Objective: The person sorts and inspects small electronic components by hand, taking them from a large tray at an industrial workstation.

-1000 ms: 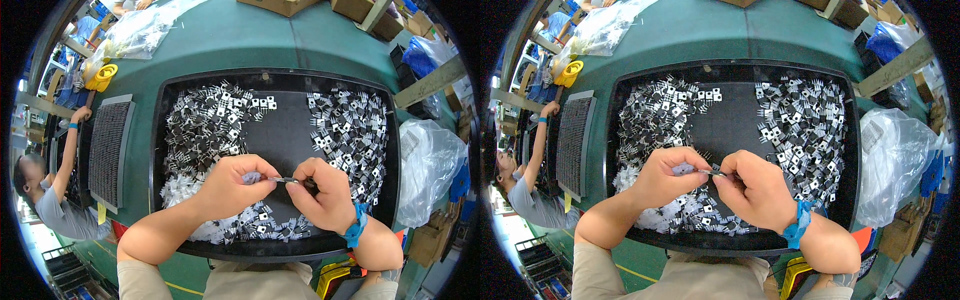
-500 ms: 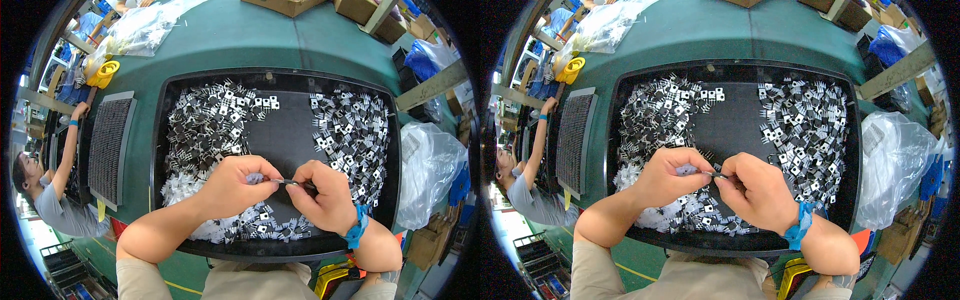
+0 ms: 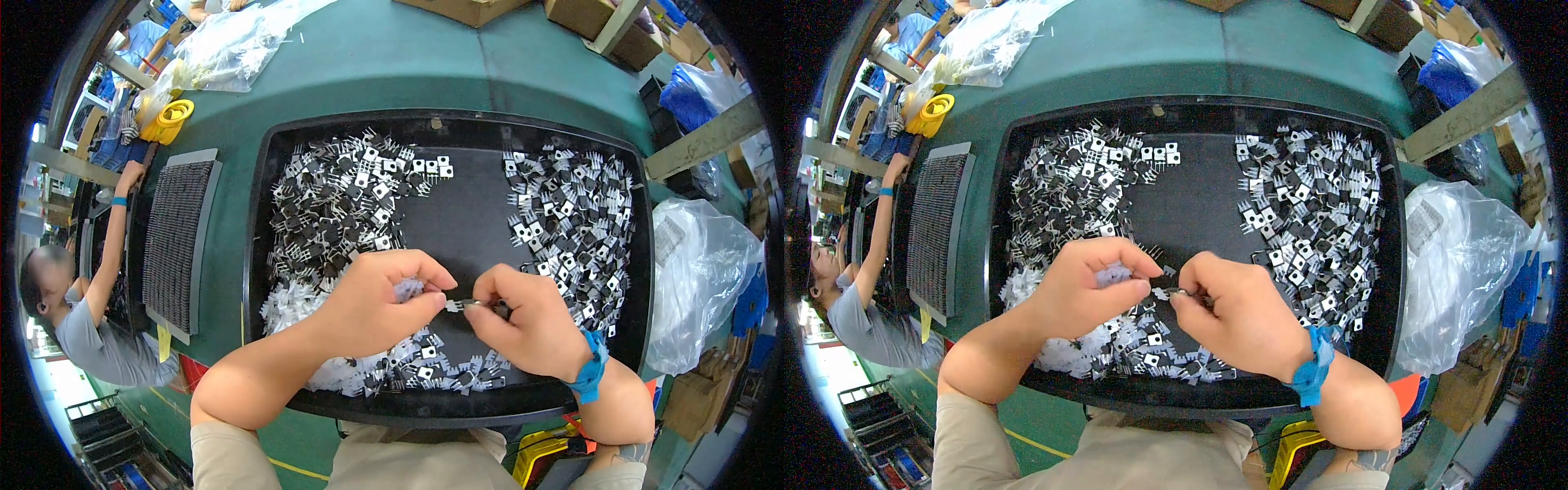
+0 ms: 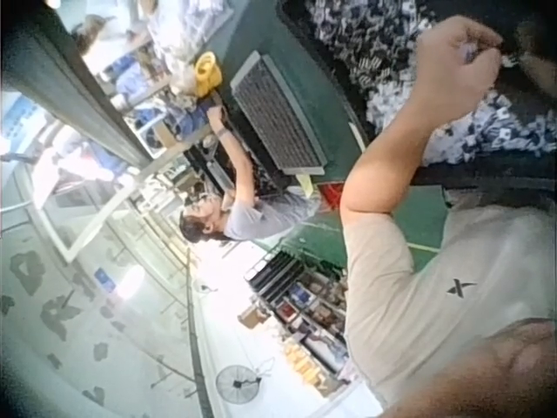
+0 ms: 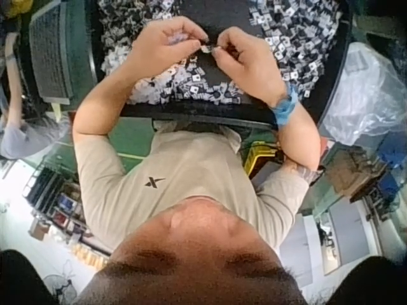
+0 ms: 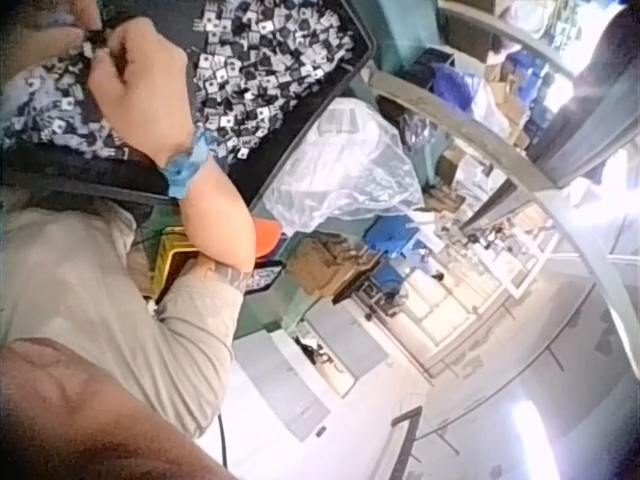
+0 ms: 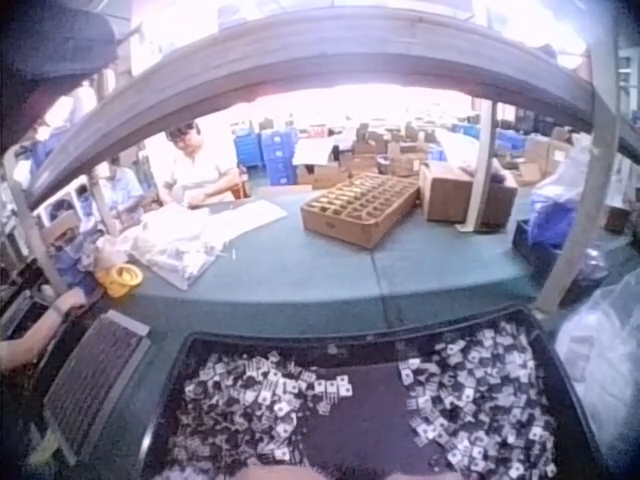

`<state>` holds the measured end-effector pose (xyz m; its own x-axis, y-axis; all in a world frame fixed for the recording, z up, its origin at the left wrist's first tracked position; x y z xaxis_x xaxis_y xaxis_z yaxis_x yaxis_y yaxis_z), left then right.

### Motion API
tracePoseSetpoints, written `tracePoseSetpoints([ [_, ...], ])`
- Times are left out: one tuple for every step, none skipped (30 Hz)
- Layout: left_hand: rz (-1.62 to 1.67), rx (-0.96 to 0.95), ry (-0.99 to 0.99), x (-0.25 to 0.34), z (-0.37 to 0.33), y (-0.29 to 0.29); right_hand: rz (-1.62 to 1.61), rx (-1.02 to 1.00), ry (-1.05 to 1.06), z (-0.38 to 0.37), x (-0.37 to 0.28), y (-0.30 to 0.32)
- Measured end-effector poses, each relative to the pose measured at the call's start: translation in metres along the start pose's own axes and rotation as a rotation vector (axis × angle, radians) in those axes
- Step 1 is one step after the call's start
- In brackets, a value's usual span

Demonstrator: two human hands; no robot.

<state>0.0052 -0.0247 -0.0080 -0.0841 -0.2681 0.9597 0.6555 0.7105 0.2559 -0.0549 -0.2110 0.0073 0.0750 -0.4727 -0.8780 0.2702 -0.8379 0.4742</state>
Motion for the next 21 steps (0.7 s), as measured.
tracePoseSetpoints([
  [0.127,-0.016,0.133,0.003,0.000,0.002,-0.054,0.031,-0.071,0.001,0.001,0.002],
  [0.255,-0.032,0.267,0.004,0.001,0.003,-0.108,0.061,-0.142,0.001,0.002,0.003],
  [0.255,-0.032,0.264,0.004,0.000,0.003,-0.106,0.063,-0.142,0.002,0.004,0.003],
  [0.297,-0.084,0.306,0.004,0.000,0.001,-0.233,0.092,-0.168,0.004,0.008,0.000],
  [0.340,-0.136,0.348,0.003,0.000,-0.001,-0.359,0.122,-0.194,0.005,0.010,-0.001],
  [0.341,-0.133,0.347,0.000,0.001,-0.003,-0.371,0.102,-0.205,0.005,0.011,-0.002],
  [0.336,-0.135,0.294,-0.005,0.001,-0.005,-0.370,0.099,-0.204,0.004,0.009,-0.001],
  [0.332,-0.138,0.241,-0.007,0.001,-0.005,-0.389,0.036,-0.258,0.003,0.009,0.001],
  [0.334,-0.136,0.241,-0.007,0.001,-0.006,-0.408,-0.027,-0.313,0.003,0.009,0.003],
  [0.308,-0.143,0.218,-0.006,0.001,-0.006,-0.406,-0.029,-0.315,0.003,0.011,0.003],
  [0.281,-0.149,0.196,-0.005,0.001,-0.006,-0.467,-0.046,-0.318,0.003,0.013,0.001],
  [0.284,-0.148,0.195,-0.005,0.001,-0.005,-0.528,-0.062,-0.322,0.003,0.015,0.000],
  [0.288,-0.166,0.250,-0.005,0.001,-0.004,-0.525,-0.064,-0.323,0.003,0.015,-0.002],
  [0.292,-0.183,0.304,-0.005,0.001,-0.004,-0.543,-0.039,-0.341,0.003,0.015,-0.004],
  [0.295,-0.185,0.303,-0.004,0.000,-0.005,-0.560,-0.010,-0.359,0.004,0.015,-0.008],
  [0.285,-0.189,0.338,-0.003,-0.001,-0.005,-0.568,0.026,-0.311,0.006,0.018,-0.013],
  [0.275,-0.193,0.374,-0.003,-0.001,-0.006,-0.565,0.027,-0.313,0.006,0.017,-0.014],
  [0.279,-0.192,0.374,-0.004,0.000,-0.007,-0.585,-0.012,-0.337,0.006,0.017,-0.015],
  [0.295,-0.204,0.377,-0.006,0.001,-0.009,-0.604,-0.051,-0.362,0.007,0.017,-0.015],
  [0.312,-0.217,0.380,-0.008,0.002,-0.010,-0.643,-0.096,-0.378,0.006,0.017,-0.015],
  [0.318,-0.219,0.377,-0.010,0.001,-0.011,-0.638,-0.096,-0.383,0.006,0.018,-0.014],
])
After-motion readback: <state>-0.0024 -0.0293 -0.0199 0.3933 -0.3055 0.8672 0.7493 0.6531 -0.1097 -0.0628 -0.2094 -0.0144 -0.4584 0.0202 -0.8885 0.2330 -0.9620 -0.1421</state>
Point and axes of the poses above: each hand's wrist, its own z-axis away from the middle knuckle, its own y-axis out of the back of the hand, x = y × z, the point moved 2 cm from there along -z, towards the middle knuckle, and after that the axes turned 2 degrees about y, right-handed, at the moved point
